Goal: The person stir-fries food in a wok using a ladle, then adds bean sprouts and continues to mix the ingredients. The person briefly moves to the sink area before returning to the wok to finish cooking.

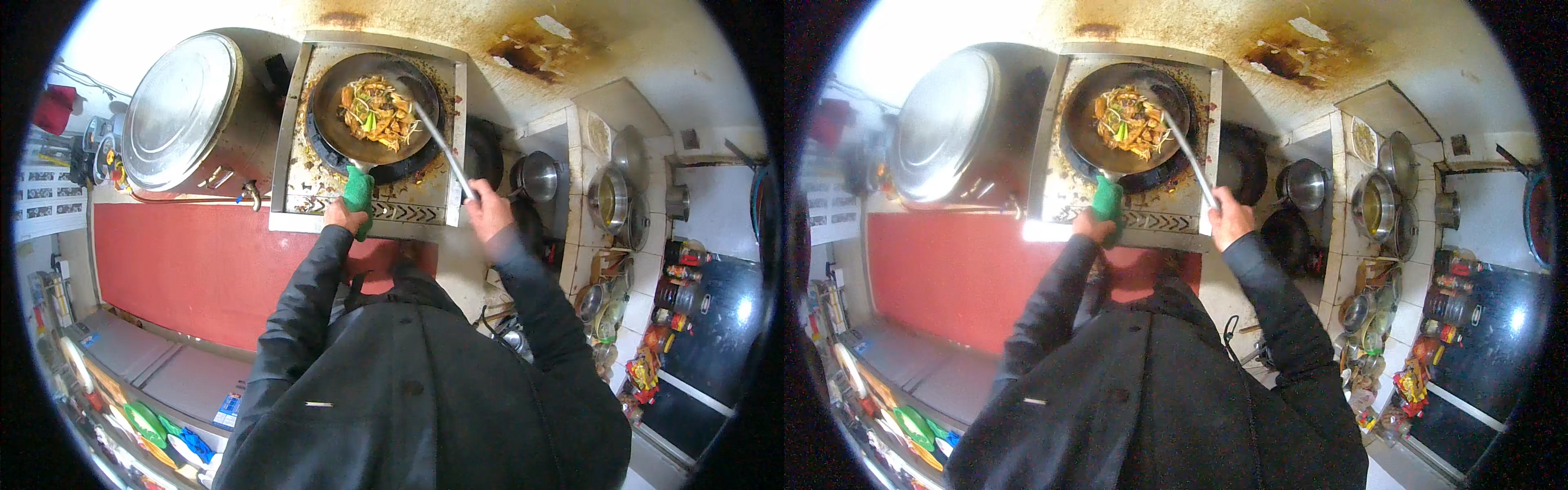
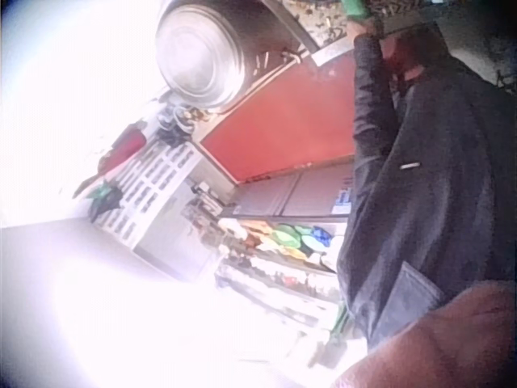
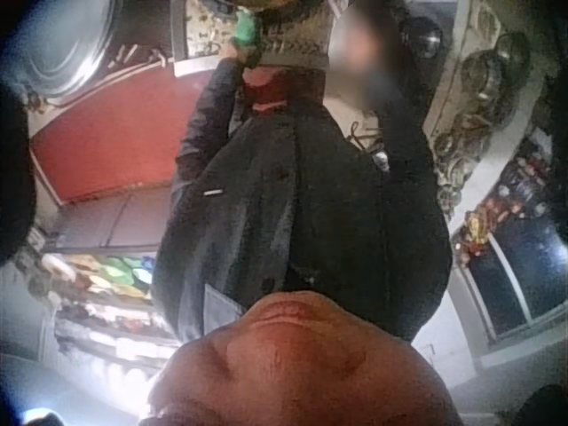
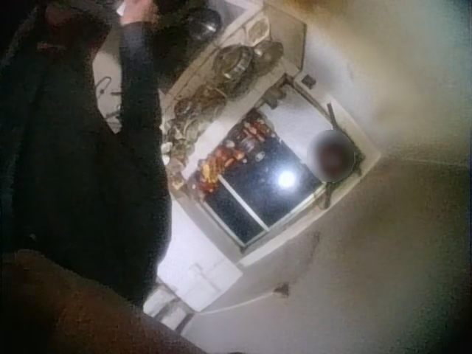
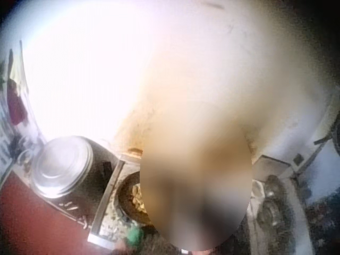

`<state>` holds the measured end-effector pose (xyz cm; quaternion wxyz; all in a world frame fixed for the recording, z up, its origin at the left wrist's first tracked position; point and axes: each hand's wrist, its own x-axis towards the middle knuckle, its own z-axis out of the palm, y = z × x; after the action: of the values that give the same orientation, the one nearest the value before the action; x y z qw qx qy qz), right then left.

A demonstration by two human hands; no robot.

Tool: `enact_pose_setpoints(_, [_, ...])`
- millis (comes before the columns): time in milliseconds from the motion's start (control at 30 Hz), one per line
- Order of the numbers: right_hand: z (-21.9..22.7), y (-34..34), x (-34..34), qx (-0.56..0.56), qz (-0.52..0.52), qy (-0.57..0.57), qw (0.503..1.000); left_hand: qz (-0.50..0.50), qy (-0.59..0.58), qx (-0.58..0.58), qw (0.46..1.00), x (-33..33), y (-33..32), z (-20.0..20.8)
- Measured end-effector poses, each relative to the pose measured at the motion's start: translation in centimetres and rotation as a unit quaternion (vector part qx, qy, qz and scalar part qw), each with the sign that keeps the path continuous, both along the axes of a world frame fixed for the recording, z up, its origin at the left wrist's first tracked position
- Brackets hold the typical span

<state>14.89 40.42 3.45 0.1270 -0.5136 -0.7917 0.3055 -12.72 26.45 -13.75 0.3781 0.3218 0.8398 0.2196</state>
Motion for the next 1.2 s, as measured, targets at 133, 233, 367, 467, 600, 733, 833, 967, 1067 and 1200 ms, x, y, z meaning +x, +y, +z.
enact_pose_setpoints(133, [2.8, -2.7, 0.6, -0.294, -0.082, 0.16, 0.939, 0.002, 0.004, 0.0, 1.0, -0.1, -0.2, -0.2])
enact_pose_setpoints(233, [8.5, -2.6, 3.0, -0.304, -0.046, 0.059, 0.95, 0.002, 0.009, -0.007, 1.0, 0.1, 0.1, 1.3])
enact_pose_setpoints(367, [7.5, -0.3, 1.5, -0.079, 0.146, -0.023, 0.986, -0.017, 0.007, -0.012, 1.0, -0.1, 0.2, 0.8])
enact_pose_setpoints(467, [8.9, 1.8, 0.4, -0.046, 0.098, -0.07, 0.992, 0.005, 0.0, 0.001, 1.0, -0.2, -0.1, 0.7])
enact_pose_setpoints(600, [9.4, 3.7, 1.1, 0.03, 0.071, -0.076, 0.994, -0.002, 0.003, -0.016, 1.0, -0.1, 0.2, 1.3])
enact_pose_setpoints(733, [6.3, 0.1, 0.6, -0.08, 0.048, -0.07, 0.993, 0.002, 0.002, -0.003, 1.0, -0.2, -0.1, 0.5])
enact_pose_setpoints(833, [9.7, -2.1, 1.2, -0.21, -0.005, -0.011, 0.978, -0.002, 0.011, -0.017, 1.0, -0.2, 0.0, 0.9])
enact_pose_setpoints(967, [13.5, -0.8, 2.1, -0.201, 0.075, -0.044, 0.976, -0.015, 0.009, -0.021, 1.0, -0.3, 0.0, 1.1])
enact_pose_setpoints(1067, [11.0, 1.4, -0.1, -0.103, 0.175, -0.07, 0.977, -0.023, 0.018, -0.02, 0.999, -0.5, 0.5, 1.1])
enact_pose_setpoints(1200, [9.0, 4.4, -0.3, -0.012, 0.135, -0.016, 0.991, -0.001, 0.0, 0.005, 1.0, -0.5, -0.2, 0.7])
